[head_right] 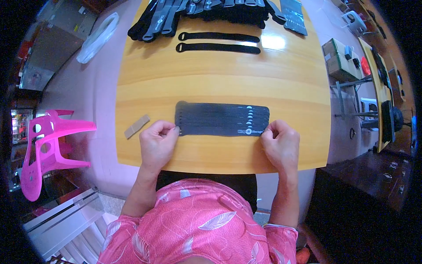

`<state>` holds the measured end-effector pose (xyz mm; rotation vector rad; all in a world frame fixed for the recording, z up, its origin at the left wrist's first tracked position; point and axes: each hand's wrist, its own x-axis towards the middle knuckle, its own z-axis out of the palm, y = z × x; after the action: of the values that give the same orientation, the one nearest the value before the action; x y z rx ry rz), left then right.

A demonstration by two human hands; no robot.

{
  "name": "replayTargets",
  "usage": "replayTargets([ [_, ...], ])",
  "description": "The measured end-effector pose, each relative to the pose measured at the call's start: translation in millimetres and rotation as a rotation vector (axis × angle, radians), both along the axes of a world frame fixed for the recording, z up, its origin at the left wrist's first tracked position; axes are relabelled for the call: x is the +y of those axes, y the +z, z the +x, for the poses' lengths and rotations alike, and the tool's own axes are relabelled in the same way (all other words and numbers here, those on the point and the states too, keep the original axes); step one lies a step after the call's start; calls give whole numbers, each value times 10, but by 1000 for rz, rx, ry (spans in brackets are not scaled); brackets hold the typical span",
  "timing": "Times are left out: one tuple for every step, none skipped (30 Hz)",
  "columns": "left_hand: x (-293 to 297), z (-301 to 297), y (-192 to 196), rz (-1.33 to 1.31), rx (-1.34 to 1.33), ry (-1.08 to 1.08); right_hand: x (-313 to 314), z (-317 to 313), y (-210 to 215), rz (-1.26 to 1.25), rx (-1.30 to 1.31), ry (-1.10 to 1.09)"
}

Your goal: Organizing and inspecting textile straps on a work table in a factory setting.

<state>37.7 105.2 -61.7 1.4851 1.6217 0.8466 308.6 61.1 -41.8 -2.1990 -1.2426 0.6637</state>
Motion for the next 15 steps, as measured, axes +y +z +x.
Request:
replayTargets([
  [1, 1, 2, 5, 17, -9, -3, 5, 0, -1, 0, 4],
  [3, 5, 3, 9, 32, -19, -11, 11, 0, -1, -4, -2],
  [4, 11, -3, 9, 26, -27, -23, 20, 0, -9, 5, -11],
  [10, 25, -20, 31, 27, -37, -43, 35, -3, -18, 10, -27],
  [19, 39, -35, 53, 25, -50, -53, 43, -31, -20, -2, -44],
  [25, 15, -42, 52, 10, -71, -49, 37, -75, -17, -15, -18],
  [16, -29, -50, 55, 20, -51, -41, 45, -83, -18, -33, 8],
  [6, -42, -59, 58, 26, -36, -16, 9, -45, 26, -66, 27],
  [-3, -50, -62, 50, 22, -32, -6, 11, -51, 30, -65, 33],
  [1, -74, -49, 46, 25, -25, 2, -1, -79, 37, -57, 42],
  [0, -51, -15, 45, 15, -25, -7, 2, -82, 34, -73, 20],
  [3, -24, -15, 43, 1, -44, -20, 11, -81, 33, -61, 26],
  [6, -19, -13, 47, 11, -26, -21, 13, -74, 34, -45, 42],
  [11, -15, -13, 51, 22, -4, -25, 20, -60, 36, -51, 35],
  [17, -11, -14, 44, 24, -14, -28, 24, -47, 21, -46, 25],
])
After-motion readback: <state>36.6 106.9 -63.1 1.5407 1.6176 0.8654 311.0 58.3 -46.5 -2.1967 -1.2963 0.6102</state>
